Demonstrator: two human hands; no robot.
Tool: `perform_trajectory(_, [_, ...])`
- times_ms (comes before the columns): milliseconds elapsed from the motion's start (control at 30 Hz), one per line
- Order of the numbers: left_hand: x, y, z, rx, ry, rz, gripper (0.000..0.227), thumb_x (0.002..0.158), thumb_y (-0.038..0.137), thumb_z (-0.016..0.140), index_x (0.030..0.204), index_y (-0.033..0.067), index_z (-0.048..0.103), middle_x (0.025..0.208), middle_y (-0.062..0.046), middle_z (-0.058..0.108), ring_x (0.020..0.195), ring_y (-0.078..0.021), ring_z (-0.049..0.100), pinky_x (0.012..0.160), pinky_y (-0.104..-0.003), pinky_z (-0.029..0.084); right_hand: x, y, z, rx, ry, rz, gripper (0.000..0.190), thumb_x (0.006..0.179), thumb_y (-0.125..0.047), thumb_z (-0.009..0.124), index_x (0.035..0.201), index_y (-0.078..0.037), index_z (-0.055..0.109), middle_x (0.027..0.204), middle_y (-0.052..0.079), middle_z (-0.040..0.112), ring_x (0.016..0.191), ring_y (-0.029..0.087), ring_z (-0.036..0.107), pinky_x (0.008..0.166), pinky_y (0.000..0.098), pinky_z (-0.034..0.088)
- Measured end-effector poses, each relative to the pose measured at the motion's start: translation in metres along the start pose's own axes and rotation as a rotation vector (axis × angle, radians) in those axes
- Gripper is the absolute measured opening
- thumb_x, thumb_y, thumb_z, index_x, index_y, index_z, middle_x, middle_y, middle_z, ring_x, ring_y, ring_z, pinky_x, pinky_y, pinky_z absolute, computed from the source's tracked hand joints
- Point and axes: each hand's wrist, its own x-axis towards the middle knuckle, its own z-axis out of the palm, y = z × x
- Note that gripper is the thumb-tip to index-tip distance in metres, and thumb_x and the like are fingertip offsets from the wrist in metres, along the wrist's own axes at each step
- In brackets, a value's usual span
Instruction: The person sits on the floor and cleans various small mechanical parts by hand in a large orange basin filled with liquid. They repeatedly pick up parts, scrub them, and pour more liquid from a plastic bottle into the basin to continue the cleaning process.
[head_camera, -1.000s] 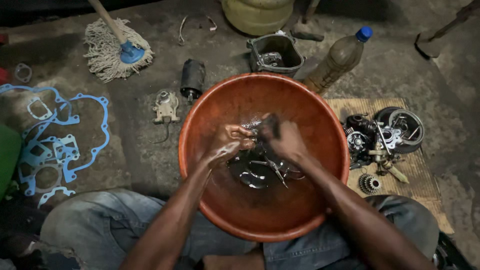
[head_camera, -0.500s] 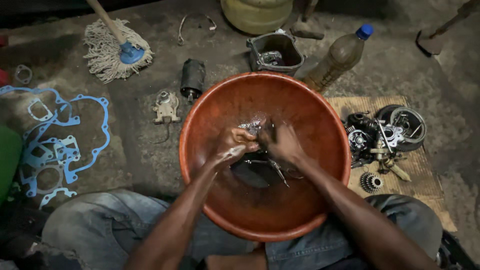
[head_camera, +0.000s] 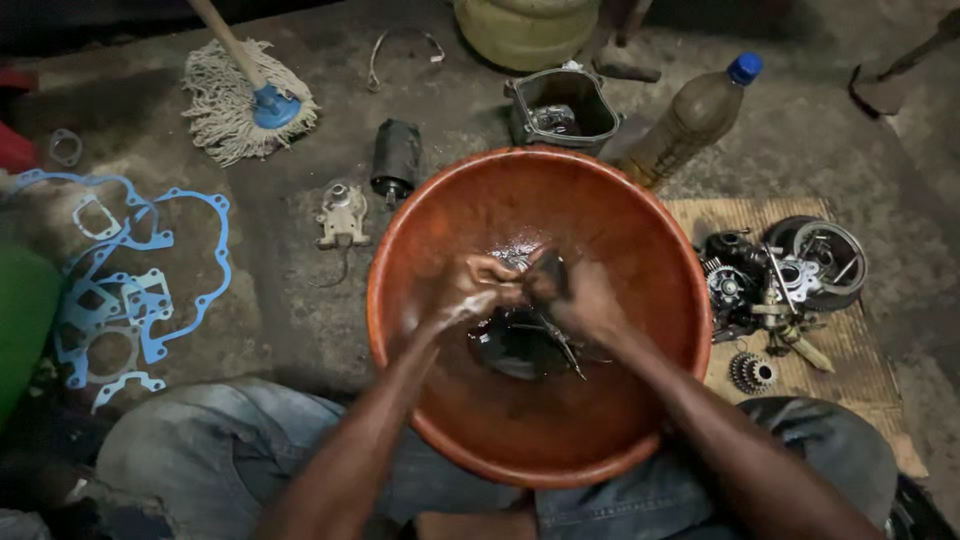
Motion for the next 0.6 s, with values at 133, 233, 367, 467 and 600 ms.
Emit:
perform_trajectory(133, [-0.001, -0.013, 0.003, -0.052, -0.026, 0.102, 0.02, 0.076, -0.004, 0.088, 0.089, -0.0056, 0.072, 0.093, -0.014, 0.076, 0.083, -0.0145, 0.073, 0.074, -0.027, 0.063, 0.016, 0.006, 0.012, -0.012, 0.12, -0.043, 0.042, 0.078, -0.02, 0.073, 0.11, 0.006, 0.062, 0.102, 0.027, 0.065, 0.093, 0.04, 0.064, 0.08, 0.0525, 0.054])
perform_trajectory(233, [0.0, -0.015, 0.004, -0.007, 0.015, 0.067, 0.021, 0.071, -0.006, 0.087, 0.085, -0.0042, 0.071, 0.097, -0.013, 0.08, 0.087, -0.0125, 0.075, 0.075, -0.027, 0.063, 0.012, -0.006, -0.01, 0.099, 0.004, 0.181, 0.034, 0.087, -0.025, 0.066, 0.109, 0.0, 0.069, 0.1, 0.025, 0.073, 0.092, 0.038, 0.071, 0.084, 0.0515, 0.057])
perform_trajectory(367, [0.004, -0.022, -0.005, -0.094, -0.087, 0.123, 0.02, 0.076, -0.004, 0.085, 0.092, -0.0036, 0.074, 0.1, -0.016, 0.078, 0.089, -0.0173, 0.076, 0.079, -0.029, 0.065, -0.017, -0.03, -0.01, 0.237, 0.086, -0.023, 0.039, 0.08, -0.019, 0.068, 0.117, -0.006, 0.067, 0.105, 0.019, 0.075, 0.096, 0.032, 0.071, 0.089, 0.0482, 0.053])
perform_trajectory(467, [0.004, -0.019, 0.005, -0.199, -0.175, 0.074, 0.02, 0.078, -0.003, 0.081, 0.097, -0.0028, 0.073, 0.104, -0.016, 0.079, 0.094, -0.0204, 0.079, 0.083, -0.031, 0.067, 0.013, -0.025, -0.007, 0.103, -0.018, 0.289, 0.04, 0.099, -0.038, 0.061, 0.106, -0.002, 0.076, 0.094, 0.022, 0.076, 0.089, 0.033, 0.078, 0.086, 0.0469, 0.059])
perform_trajectory(600, [-0.007, 0.016, 0.005, -0.047, -0.039, 0.024, 0.025, 0.083, -0.003, 0.081, 0.106, -0.0024, 0.072, 0.105, -0.017, 0.078, 0.093, -0.0207, 0.076, 0.081, -0.031, 0.065, 0.03, 0.014, -0.008, 0.005, 0.123, 0.065, 0.039, 0.087, -0.034, 0.066, 0.111, -0.004, 0.07, 0.099, 0.024, 0.074, 0.096, 0.041, 0.072, 0.086, 0.0517, 0.056])
